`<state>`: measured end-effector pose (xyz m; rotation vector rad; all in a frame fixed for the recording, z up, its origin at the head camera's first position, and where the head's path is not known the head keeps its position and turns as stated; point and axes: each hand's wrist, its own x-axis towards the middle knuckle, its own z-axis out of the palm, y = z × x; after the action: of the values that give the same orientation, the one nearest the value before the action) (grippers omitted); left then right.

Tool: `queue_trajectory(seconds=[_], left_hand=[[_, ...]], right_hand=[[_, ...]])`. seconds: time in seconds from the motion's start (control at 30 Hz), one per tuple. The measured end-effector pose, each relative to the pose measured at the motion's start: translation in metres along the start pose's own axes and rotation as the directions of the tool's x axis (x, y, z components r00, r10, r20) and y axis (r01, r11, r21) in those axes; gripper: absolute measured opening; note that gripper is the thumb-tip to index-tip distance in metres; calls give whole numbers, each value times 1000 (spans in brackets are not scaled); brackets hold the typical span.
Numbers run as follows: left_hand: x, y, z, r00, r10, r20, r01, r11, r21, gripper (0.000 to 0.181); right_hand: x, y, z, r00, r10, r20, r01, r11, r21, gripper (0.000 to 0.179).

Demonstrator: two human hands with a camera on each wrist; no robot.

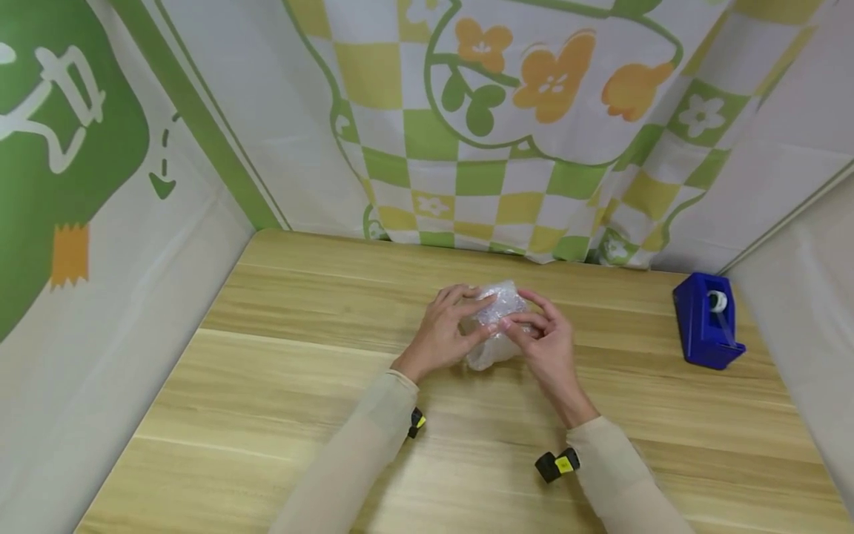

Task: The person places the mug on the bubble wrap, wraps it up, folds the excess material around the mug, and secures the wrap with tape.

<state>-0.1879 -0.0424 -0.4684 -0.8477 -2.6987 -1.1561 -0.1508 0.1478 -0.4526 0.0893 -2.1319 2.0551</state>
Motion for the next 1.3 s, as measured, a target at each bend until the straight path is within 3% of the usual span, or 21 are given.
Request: queue_trajectory(seconds=[0.4, 0.6, 0.77, 0.97, 1.3], left_hand=[[0, -1, 2, 1000, 17, 5, -17, 1000, 3, 51], [-1, -2, 1, 999, 29, 16, -29, 1000, 5, 52], [-1, -1, 0, 999, 28, 30, -29, 999, 22, 52], [0, 0, -1, 999, 28, 37, -29, 999, 35, 52], [0, 3, -3, 1000, 19, 15, -20, 999, 41, 51]], right_hand=[[4, 10, -3, 988, -152, -4, 150, 979, -137, 56], [4, 14, -3, 956, -292, 18, 283, 909, -305, 56], [4, 17, -3, 931, -364, 22, 348, 867, -356, 56], [4, 18, -3, 916, -400, 17, 375, 842, -387, 58], [7, 14, -1, 913, -408, -11, 357, 813, -460, 65]])
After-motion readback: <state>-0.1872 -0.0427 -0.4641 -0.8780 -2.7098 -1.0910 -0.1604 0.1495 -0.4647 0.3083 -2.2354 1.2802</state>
